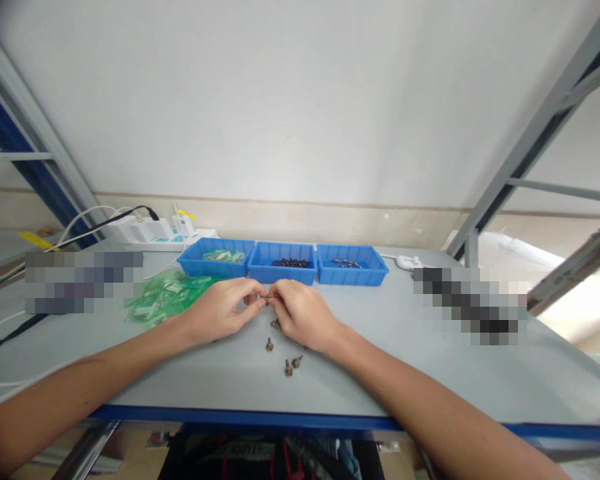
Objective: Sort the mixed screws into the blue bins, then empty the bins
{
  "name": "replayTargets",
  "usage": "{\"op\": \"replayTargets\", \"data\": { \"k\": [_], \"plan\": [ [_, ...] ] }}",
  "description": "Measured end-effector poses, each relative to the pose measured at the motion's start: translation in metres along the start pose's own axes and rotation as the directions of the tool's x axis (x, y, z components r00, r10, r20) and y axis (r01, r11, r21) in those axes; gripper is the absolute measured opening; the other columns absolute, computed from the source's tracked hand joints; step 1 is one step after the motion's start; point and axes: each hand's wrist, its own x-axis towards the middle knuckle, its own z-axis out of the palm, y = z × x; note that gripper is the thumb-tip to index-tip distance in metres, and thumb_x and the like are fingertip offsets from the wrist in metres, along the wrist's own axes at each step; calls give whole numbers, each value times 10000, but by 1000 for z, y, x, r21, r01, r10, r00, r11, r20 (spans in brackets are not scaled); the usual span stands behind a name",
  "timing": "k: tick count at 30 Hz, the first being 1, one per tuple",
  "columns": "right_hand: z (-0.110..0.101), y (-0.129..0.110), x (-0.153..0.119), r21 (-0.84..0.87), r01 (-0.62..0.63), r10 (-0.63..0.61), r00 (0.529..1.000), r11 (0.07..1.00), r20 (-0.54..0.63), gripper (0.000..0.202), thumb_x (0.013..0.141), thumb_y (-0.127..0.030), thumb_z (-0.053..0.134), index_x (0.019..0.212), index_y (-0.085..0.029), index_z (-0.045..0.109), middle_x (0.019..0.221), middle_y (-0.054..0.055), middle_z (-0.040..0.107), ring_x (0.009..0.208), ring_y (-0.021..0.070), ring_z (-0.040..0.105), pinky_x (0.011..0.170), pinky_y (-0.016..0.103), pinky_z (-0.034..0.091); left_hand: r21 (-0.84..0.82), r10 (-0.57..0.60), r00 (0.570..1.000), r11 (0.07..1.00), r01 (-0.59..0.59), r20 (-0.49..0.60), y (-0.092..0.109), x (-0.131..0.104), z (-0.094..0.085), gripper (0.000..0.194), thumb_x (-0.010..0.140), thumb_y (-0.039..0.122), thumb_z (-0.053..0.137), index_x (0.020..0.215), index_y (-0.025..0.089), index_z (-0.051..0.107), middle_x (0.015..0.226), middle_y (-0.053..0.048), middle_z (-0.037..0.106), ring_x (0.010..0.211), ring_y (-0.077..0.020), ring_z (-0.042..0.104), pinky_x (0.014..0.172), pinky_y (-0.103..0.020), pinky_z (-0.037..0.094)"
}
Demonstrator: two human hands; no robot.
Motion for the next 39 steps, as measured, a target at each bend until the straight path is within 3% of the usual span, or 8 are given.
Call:
{"op": "replayTargets", "data": {
  "k": [7, 20, 29, 39],
  "plan": [
    [0, -1, -1, -41, 9, -9, 1000, 999, -1, 65, 871, -145, 458, 857, -195, 498, 778, 27, 604, 684, 148, 533, 624, 256, 385, -2, -8, 1000, 1000, 8, -15, 0, 0, 3, 221, 923, 292, 384, 859, 189, 569, 814, -32, 656, 760, -174, 611, 685, -277, 436],
    [0, 0, 0, -109, -56, 66, 994, 992, 86, 131, 897, -179, 431, 817, -171, 535, 784, 46, 613, 691, 150, 527, 634, 264, 363, 12, -33, 992, 999, 31, 121, -2, -1, 7, 203, 919, 341, 398, 912, 205, 549, 766, -7, 656, 690, -172, 605, 594, -256, 380],
    [0, 1, 1, -2, -46, 46, 995, 999, 90, 67, 844, -126, 480, 873, -180, 508, 765, 15, 587, 677, 135, 516, 621, 243, 356, 110, 0, 992, 994, -14, 128, 0, 0, 9, 300, 960, 303, 295, 826, 187, 536, 805, -37, 656, 737, -189, 616, 615, -276, 362],
    [2, 2, -1, -97, -13, 27, 989, 995, 142, 110, 923, -188, 391, 851, -184, 474, 780, 42, 589, 699, 154, 529, 643, 259, 366, 65, -15, 993, 998, 7, 115, 3, -1, 8, 299, 966, 326, 297, 840, 191, 532, 829, -34, 665, 739, -183, 618, 618, -270, 368]
  ]
}}
